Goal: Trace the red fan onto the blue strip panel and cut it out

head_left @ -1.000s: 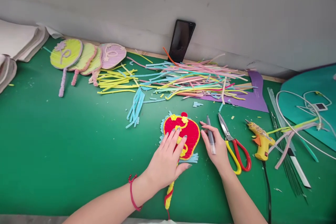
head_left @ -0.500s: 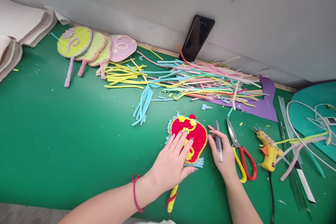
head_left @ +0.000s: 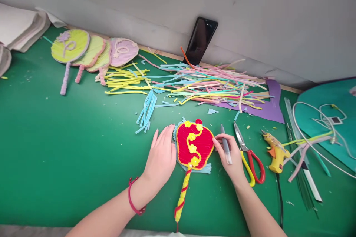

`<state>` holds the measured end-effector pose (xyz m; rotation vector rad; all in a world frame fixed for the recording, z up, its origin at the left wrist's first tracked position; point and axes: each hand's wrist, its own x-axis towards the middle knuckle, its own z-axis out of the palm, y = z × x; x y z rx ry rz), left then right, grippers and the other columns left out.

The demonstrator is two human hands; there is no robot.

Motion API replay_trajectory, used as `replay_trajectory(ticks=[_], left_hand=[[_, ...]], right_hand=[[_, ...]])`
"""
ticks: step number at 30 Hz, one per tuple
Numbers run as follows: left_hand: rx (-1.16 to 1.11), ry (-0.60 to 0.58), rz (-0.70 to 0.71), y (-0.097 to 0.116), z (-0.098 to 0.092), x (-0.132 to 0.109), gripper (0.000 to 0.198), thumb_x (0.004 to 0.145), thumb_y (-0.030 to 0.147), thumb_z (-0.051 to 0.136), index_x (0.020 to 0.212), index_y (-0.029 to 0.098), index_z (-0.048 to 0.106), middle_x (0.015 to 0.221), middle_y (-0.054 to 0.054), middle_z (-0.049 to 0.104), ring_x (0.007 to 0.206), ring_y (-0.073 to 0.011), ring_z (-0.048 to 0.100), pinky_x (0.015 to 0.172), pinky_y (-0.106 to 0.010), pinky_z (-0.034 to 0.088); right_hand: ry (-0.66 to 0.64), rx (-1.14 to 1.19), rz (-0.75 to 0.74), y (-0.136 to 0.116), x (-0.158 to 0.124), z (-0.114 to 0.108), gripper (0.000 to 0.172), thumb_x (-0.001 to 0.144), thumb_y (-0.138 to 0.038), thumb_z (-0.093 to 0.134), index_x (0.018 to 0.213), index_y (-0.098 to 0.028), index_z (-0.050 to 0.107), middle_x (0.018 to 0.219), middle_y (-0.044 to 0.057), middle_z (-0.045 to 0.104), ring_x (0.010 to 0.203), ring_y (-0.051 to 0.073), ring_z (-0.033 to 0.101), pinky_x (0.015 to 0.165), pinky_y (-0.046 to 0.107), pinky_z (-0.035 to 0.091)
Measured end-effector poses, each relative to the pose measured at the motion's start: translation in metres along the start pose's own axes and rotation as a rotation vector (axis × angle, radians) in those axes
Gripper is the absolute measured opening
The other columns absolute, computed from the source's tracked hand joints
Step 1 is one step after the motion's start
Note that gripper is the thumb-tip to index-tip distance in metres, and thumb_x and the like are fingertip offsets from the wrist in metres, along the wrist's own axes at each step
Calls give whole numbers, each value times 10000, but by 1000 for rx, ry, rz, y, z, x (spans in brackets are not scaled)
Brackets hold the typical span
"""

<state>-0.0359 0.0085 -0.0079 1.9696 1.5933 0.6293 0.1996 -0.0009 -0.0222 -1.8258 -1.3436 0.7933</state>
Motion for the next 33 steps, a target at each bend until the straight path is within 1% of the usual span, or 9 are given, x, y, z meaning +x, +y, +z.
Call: replay_trajectory(ticks=[3, 5, 8, 10, 14, 18, 25, 30, 33], left_hand=[[9, 24, 96, 2, 1, -2, 469, 914, 92, 306, 1376, 145, 366, 1370, -104, 547, 1316, -195, 457, 1154, -486, 302], [39, 22, 191, 4, 4, -3, 459, 915, 94, 322, 1367, 145, 381, 1382, -110, 536, 1333, -200, 437, 1148, -475, 317], [96, -26, 339, 4, 9, -5, 446, 918, 118, 363, 1362, 139, 397, 1412, -122, 503, 1345, -211, 422, 1127, -449, 359], [126, -65, 387, 4, 13, -6, 454, 919, 142, 388, 1372, 134, 391, 1401, -128, 514, 1324, -216, 451, 1107, -440, 390], [179, -78, 405, 4, 18, -6, 443, 925, 159, 390, 1367, 130, 415, 1337, -133, 573, 1268, -223, 515, 1087, -439, 415], [254, -70, 430, 6, 17, -4, 426, 934, 187, 394, 1346, 94, 455, 1306, -149, 592, 1238, -234, 541, 1072, -434, 428], [357, -142, 470, 13, 14, -3, 434, 918, 371, 477, 1309, 196, 548, 1349, -156, 540, 1259, -301, 504, 1063, -517, 405], [356, -236, 485, 7, 10, 0, 517, 908, 425, 495, 1373, 200, 477, 1390, -161, 492, 1307, -305, 447, 1089, -519, 371], [322, -319, 515, 0, 2, 3, 596, 884, 472, 530, 1420, 243, 406, 1434, -145, 441, 1349, -305, 390, 1101, -540, 340]], right_hand=[[-3, 20, 4, 1, 1, 0, 304, 825, -480, 615, 966, -220, 547, 917, 59, 626, 794, 191, 614, 697, 325, 526], [0, 40, 5, 1, 0, 0, 295, 827, -472, 615, 967, -222, 546, 896, 54, 625, 782, 189, 613, 694, 321, 520], [5, 56, 1, 1, 1, 1, 280, 832, -464, 607, 960, -222, 547, 871, 50, 627, 762, 188, 614, 685, 315, 511], [9, 59, -9, 1, 2, 2, 279, 833, -466, 601, 952, -219, 549, 859, 50, 628, 754, 189, 615, 685, 314, 509], [14, 33, -29, 1, 4, 1, 288, 828, -479, 596, 928, -213, 555, 826, 46, 628, 741, 191, 617, 699, 318, 506], [9, -10, -40, -1, 5, 0, 269, 839, -471, 575, 913, -212, 567, 814, 40, 632, 727, 185, 614, 703, 313, 496], [22, -17, -73, -3, 4, 1, 243, 851, -453, 563, 896, -214, 567, 823, 47, 636, 728, 190, 617, 699, 313, 499], [77, -16, -131, -4, 1, 2, 221, 866, -423, 553, 939, -214, 564, 937, 82, 638, 843, 213, 632, 798, 354, 502], [43, 13, -107, -6, 1, 1, 221, 862, -418, 558, 951, -216, 565, 952, 83, 650, 849, 214, 641, 795, 353, 506]])
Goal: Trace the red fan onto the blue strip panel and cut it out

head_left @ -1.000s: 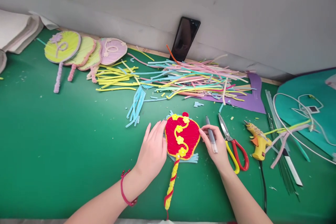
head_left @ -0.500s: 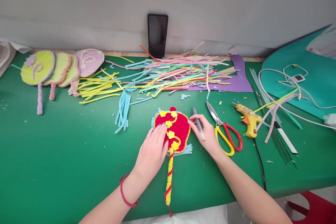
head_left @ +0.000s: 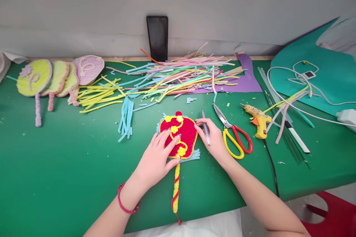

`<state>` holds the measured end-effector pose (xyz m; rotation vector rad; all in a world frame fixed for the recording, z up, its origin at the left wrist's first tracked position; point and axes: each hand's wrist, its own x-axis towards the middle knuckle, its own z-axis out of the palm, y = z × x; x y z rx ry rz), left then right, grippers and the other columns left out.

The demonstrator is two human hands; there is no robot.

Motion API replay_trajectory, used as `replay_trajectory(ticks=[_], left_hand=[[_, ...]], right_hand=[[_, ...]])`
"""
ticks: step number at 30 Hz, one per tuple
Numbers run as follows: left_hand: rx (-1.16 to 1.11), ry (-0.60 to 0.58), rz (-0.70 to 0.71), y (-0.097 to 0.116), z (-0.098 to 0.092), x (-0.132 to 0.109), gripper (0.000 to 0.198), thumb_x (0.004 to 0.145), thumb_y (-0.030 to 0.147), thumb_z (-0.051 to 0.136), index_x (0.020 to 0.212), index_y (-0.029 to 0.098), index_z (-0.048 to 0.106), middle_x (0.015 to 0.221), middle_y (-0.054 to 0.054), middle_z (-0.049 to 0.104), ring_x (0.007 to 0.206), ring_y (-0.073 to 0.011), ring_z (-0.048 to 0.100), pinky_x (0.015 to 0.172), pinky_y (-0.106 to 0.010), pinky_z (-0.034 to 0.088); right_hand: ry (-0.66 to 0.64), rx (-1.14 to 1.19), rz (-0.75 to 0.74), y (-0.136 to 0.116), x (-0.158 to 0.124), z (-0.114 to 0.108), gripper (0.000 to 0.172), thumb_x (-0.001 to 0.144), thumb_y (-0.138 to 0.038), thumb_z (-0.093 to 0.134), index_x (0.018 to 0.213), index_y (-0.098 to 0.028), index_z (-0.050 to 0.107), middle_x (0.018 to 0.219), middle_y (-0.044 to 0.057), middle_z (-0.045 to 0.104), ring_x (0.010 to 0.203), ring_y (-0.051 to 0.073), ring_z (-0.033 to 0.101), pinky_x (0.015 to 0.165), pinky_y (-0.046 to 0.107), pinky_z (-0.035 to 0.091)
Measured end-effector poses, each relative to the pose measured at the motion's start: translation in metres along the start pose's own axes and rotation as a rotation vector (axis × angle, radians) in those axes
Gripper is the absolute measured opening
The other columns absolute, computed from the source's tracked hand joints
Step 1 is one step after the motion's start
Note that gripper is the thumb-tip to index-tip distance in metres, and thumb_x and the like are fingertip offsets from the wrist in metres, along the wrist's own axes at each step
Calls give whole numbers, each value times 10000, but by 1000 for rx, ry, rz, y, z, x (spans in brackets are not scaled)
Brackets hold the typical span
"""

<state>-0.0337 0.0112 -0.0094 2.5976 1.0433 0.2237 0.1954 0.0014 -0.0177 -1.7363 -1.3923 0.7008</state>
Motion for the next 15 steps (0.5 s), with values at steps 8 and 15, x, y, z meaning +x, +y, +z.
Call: replay_trajectory(ticks=[8, 15], left_hand=[[43, -28, 42, -6, 0, 0, 520, 906, 340, 533, 1406, 257, 419, 1421, -159, 454, 1346, -297, 406, 1099, -540, 338], [94, 58, -27, 7, 13, 0, 515, 907, 327, 526, 1402, 226, 425, 1415, -194, 456, 1329, -307, 429, 1081, -550, 358]], right_hand=[[-38, 65, 85, -3, 9, -1, 235, 822, -434, 589, 891, -210, 575, 827, 51, 658, 758, 202, 639, 705, 314, 497], [-90, 111, 20, 4, 27, 0, 267, 808, -470, 589, 877, -212, 586, 806, 44, 656, 777, 206, 635, 708, 317, 493]])
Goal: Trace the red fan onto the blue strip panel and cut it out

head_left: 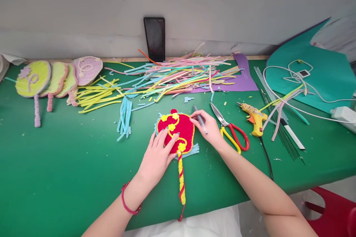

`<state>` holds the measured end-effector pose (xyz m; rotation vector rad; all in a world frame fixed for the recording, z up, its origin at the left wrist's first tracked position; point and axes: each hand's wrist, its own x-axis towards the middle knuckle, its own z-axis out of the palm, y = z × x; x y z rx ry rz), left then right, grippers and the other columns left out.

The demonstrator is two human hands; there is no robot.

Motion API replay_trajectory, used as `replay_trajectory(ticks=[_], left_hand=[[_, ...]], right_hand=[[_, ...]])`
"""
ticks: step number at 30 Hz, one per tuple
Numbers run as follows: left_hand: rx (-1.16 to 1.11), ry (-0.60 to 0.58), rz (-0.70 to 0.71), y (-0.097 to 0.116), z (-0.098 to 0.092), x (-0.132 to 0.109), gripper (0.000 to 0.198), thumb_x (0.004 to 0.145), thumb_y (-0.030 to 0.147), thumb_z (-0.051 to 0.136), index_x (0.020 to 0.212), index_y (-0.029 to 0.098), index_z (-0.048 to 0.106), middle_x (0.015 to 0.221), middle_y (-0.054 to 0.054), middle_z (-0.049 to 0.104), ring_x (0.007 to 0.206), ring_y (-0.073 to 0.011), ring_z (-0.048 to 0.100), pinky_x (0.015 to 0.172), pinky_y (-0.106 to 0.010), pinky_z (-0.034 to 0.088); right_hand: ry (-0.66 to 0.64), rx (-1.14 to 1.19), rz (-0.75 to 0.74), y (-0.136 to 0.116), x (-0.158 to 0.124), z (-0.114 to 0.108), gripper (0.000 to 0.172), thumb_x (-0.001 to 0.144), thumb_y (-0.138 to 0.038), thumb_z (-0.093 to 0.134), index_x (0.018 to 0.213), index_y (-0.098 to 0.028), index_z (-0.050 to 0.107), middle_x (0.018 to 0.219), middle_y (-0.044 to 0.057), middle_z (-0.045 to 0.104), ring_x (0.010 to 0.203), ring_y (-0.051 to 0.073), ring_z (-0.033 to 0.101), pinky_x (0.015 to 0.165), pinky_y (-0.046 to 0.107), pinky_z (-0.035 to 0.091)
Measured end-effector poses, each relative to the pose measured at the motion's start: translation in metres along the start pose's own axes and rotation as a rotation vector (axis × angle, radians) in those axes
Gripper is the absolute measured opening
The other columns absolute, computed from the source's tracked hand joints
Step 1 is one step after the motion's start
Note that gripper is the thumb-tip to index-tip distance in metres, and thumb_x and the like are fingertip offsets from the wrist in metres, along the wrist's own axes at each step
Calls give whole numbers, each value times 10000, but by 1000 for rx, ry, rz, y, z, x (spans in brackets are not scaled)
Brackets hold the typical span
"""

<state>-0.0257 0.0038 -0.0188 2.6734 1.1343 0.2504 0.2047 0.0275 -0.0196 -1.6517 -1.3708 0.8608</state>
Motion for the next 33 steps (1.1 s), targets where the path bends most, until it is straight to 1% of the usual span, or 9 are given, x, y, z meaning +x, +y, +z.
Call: replay_trajectory(ticks=[5, 9, 12, 14, 18, 23, 25, 28, 33], left_hand=[[-9, 11, -52, 6, -2, 0, 509, 917, 365, 502, 1402, 230, 429, 1410, -188, 458, 1330, -309, 421, 1092, -585, 313], [-60, -48, -79, 7, -14, 1, 494, 951, 396, 418, 1420, 243, 396, 1445, -161, 430, 1353, -283, 389, 1116, -613, 233], [-98, -81, -112, 6, -26, 2, 482, 976, 349, 350, 1435, 202, 365, 1440, -165, 436, 1365, -254, 376, 1119, -576, 265], [-90, -43, -117, 7, -32, 4, 463, 982, 305, 322, 1424, 179, 382, 1459, -170, 412, 1385, -249, 345, 1126, -549, 274], [-57, 32, -12, 5, -38, 13, 432, 980, 275, 317, 1383, 185, 445, 1520, -156, 329, 1422, -265, 271, 1149, -542, 221], [-82, -44, 87, -4, -35, 31, 463, 973, 324, 347, 1422, 224, 402, 1547, -120, 288, 1446, -283, 192, 1154, -557, 179], [-97, -76, 123, -7, -33, 36, 481, 967, 356, 371, 1429, 225, 395, 1555, -121, 269, 1449, -292, 176, 1156, -556, 171], [-97, -97, 184, -10, -28, 42, 493, 954, 386, 405, 1421, 226, 412, 1555, -127, 266, 1451, -307, 165, 1147, -574, 172], [-65, -110, 333, -12, -17, 48, 479, 934, 407, 449, 1390, 263, 463, 1544, -99, 302, 1448, -330, 162, 1137, -607, 139]], right_hand=[[-14, -15, -16, 6, 6, 1, 305, 796, -502, 596, 872, -206, 592, 833, 54, 661, 784, 205, 625, 714, 315, 485], [-11, -17, -28, 7, 5, 1, 296, 806, -487, 583, 884, -201, 592, 839, 59, 656, 770, 200, 614, 715, 312, 476], [-12, -18, -44, 7, 4, 1, 270, 805, -461, 585, 878, -202, 590, 848, 57, 655, 769, 196, 611, 716, 309, 473], [-5, -11, -49, 7, 4, 2, 257, 806, -447, 587, 874, -199, 589, 843, 55, 655, 768, 193, 614, 716, 307, 474], [11, 20, -44, 4, 4, 5, 259, 799, -441, 601, 878, -194, 588, 854, 60, 661, 781, 193, 629, 734, 313, 485], [135, -35, -27, -12, -2, -5, 292, 812, -475, 604, 905, -198, 597, 896, 67, 673, 794, 200, 638, 752, 328, 493], [184, -43, -35, -21, -10, -14, 293, 859, -480, 548, 923, -202, 612, 923, 69, 676, 837, 201, 642, 780, 329, 495], [181, 39, -21, -29, -31, -26, 340, 904, -494, 479, 1036, -219, 629, 983, 69, 681, 855, 193, 650, 794, 330, 511], [160, 91, 39, -23, -62, -31, 387, 908, -496, 486, 1145, -236, 645, 914, 55, 686, 825, 186, 641, 785, 334, 525]])
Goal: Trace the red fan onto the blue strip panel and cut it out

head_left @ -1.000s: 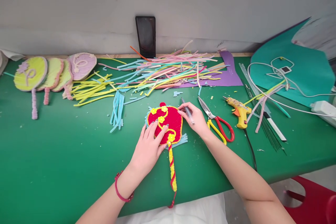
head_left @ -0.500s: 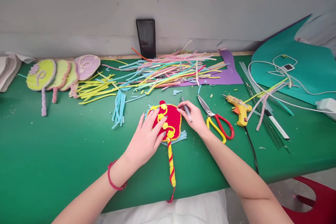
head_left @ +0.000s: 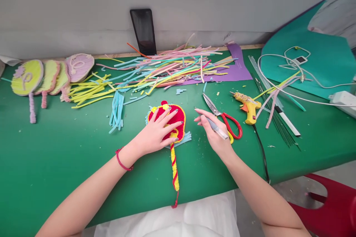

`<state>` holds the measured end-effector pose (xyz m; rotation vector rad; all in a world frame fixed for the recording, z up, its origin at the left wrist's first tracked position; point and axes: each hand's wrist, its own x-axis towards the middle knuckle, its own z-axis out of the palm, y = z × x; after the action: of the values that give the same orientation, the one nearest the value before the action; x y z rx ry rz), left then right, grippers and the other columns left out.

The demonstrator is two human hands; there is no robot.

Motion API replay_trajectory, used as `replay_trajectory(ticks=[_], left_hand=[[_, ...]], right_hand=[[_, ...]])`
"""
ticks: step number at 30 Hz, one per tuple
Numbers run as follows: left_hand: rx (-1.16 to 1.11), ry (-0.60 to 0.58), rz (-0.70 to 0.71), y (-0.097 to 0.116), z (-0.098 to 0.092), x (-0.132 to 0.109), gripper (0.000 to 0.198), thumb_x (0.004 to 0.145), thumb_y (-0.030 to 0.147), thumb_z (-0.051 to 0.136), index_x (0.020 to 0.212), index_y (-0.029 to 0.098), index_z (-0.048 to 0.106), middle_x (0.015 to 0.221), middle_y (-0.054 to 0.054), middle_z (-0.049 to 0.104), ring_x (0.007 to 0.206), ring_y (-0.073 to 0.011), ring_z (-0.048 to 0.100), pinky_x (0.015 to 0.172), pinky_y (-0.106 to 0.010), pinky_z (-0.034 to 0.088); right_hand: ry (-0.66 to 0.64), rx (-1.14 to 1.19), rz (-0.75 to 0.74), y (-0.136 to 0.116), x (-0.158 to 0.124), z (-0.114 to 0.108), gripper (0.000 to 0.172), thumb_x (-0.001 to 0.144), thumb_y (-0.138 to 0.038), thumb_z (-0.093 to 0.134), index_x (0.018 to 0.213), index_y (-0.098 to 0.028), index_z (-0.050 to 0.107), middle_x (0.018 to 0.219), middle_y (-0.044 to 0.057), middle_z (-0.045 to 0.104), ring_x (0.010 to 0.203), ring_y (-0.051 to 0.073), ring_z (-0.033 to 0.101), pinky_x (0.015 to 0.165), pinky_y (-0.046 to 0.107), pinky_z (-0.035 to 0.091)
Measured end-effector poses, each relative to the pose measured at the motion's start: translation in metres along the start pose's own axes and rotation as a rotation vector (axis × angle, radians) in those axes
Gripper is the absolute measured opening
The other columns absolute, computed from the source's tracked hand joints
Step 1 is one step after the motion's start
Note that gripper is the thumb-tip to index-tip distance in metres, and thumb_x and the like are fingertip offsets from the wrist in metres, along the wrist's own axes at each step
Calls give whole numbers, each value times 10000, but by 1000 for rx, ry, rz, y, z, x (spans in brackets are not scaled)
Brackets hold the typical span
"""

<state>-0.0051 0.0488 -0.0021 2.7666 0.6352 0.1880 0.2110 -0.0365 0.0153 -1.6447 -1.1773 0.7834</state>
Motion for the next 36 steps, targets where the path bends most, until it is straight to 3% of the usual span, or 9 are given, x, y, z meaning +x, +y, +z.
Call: replay_trajectory(ticks=[8, 12, 24, 31, 36], left_hand=[[-22, -32, 34, -4, 7, 1, 519, 899, 422, 504, 1396, 282, 457, 1526, -79, 344, 1434, -309, 228, 1153, -583, 114], [-13, -37, 27, -6, 9, 1, 532, 895, 434, 510, 1404, 294, 446, 1536, -66, 324, 1441, -304, 206, 1159, -568, 114], [51, -68, 44, -10, 12, 3, 523, 905, 421, 468, 1414, 303, 431, 1536, -50, 325, 1419, -277, 277, 1170, -528, 116], [65, -85, 40, -12, 14, 3, 526, 907, 422, 451, 1421, 318, 417, 1556, -42, 282, 1421, -283, 270, 1172, -513, 115], [64, -75, 58, -14, 15, 3, 545, 898, 404, 460, 1431, 308, 398, 1565, -49, 260, 1423, -292, 259, 1167, -529, 117]], right_hand=[[96, -24, -19, 16, -8, 0, 322, 888, -479, 514, 838, -221, 700, 651, 8, 591, 656, 163, 582, 694, 308, 491], [103, 66, 34, 22, -9, 2, 307, 898, -478, 490, 846, -216, 641, 559, -27, 527, 540, 136, 534, 586, 278, 461], [-59, 88, 85, 25, -39, -1, 109, 851, -323, 559, 879, -224, 524, 707, -1, 638, 614, 139, 617, 564, 245, 486], [-52, 6, -45, 28, -34, 4, 66, 835, -245, 537, 782, -238, 497, 758, 15, 651, 823, 183, 664, 730, 287, 527], [-72, 32, -80, 29, -31, 2, 49, 823, -205, 529, 793, -239, 509, 668, -21, 610, 724, 164, 647, 791, 320, 537]])
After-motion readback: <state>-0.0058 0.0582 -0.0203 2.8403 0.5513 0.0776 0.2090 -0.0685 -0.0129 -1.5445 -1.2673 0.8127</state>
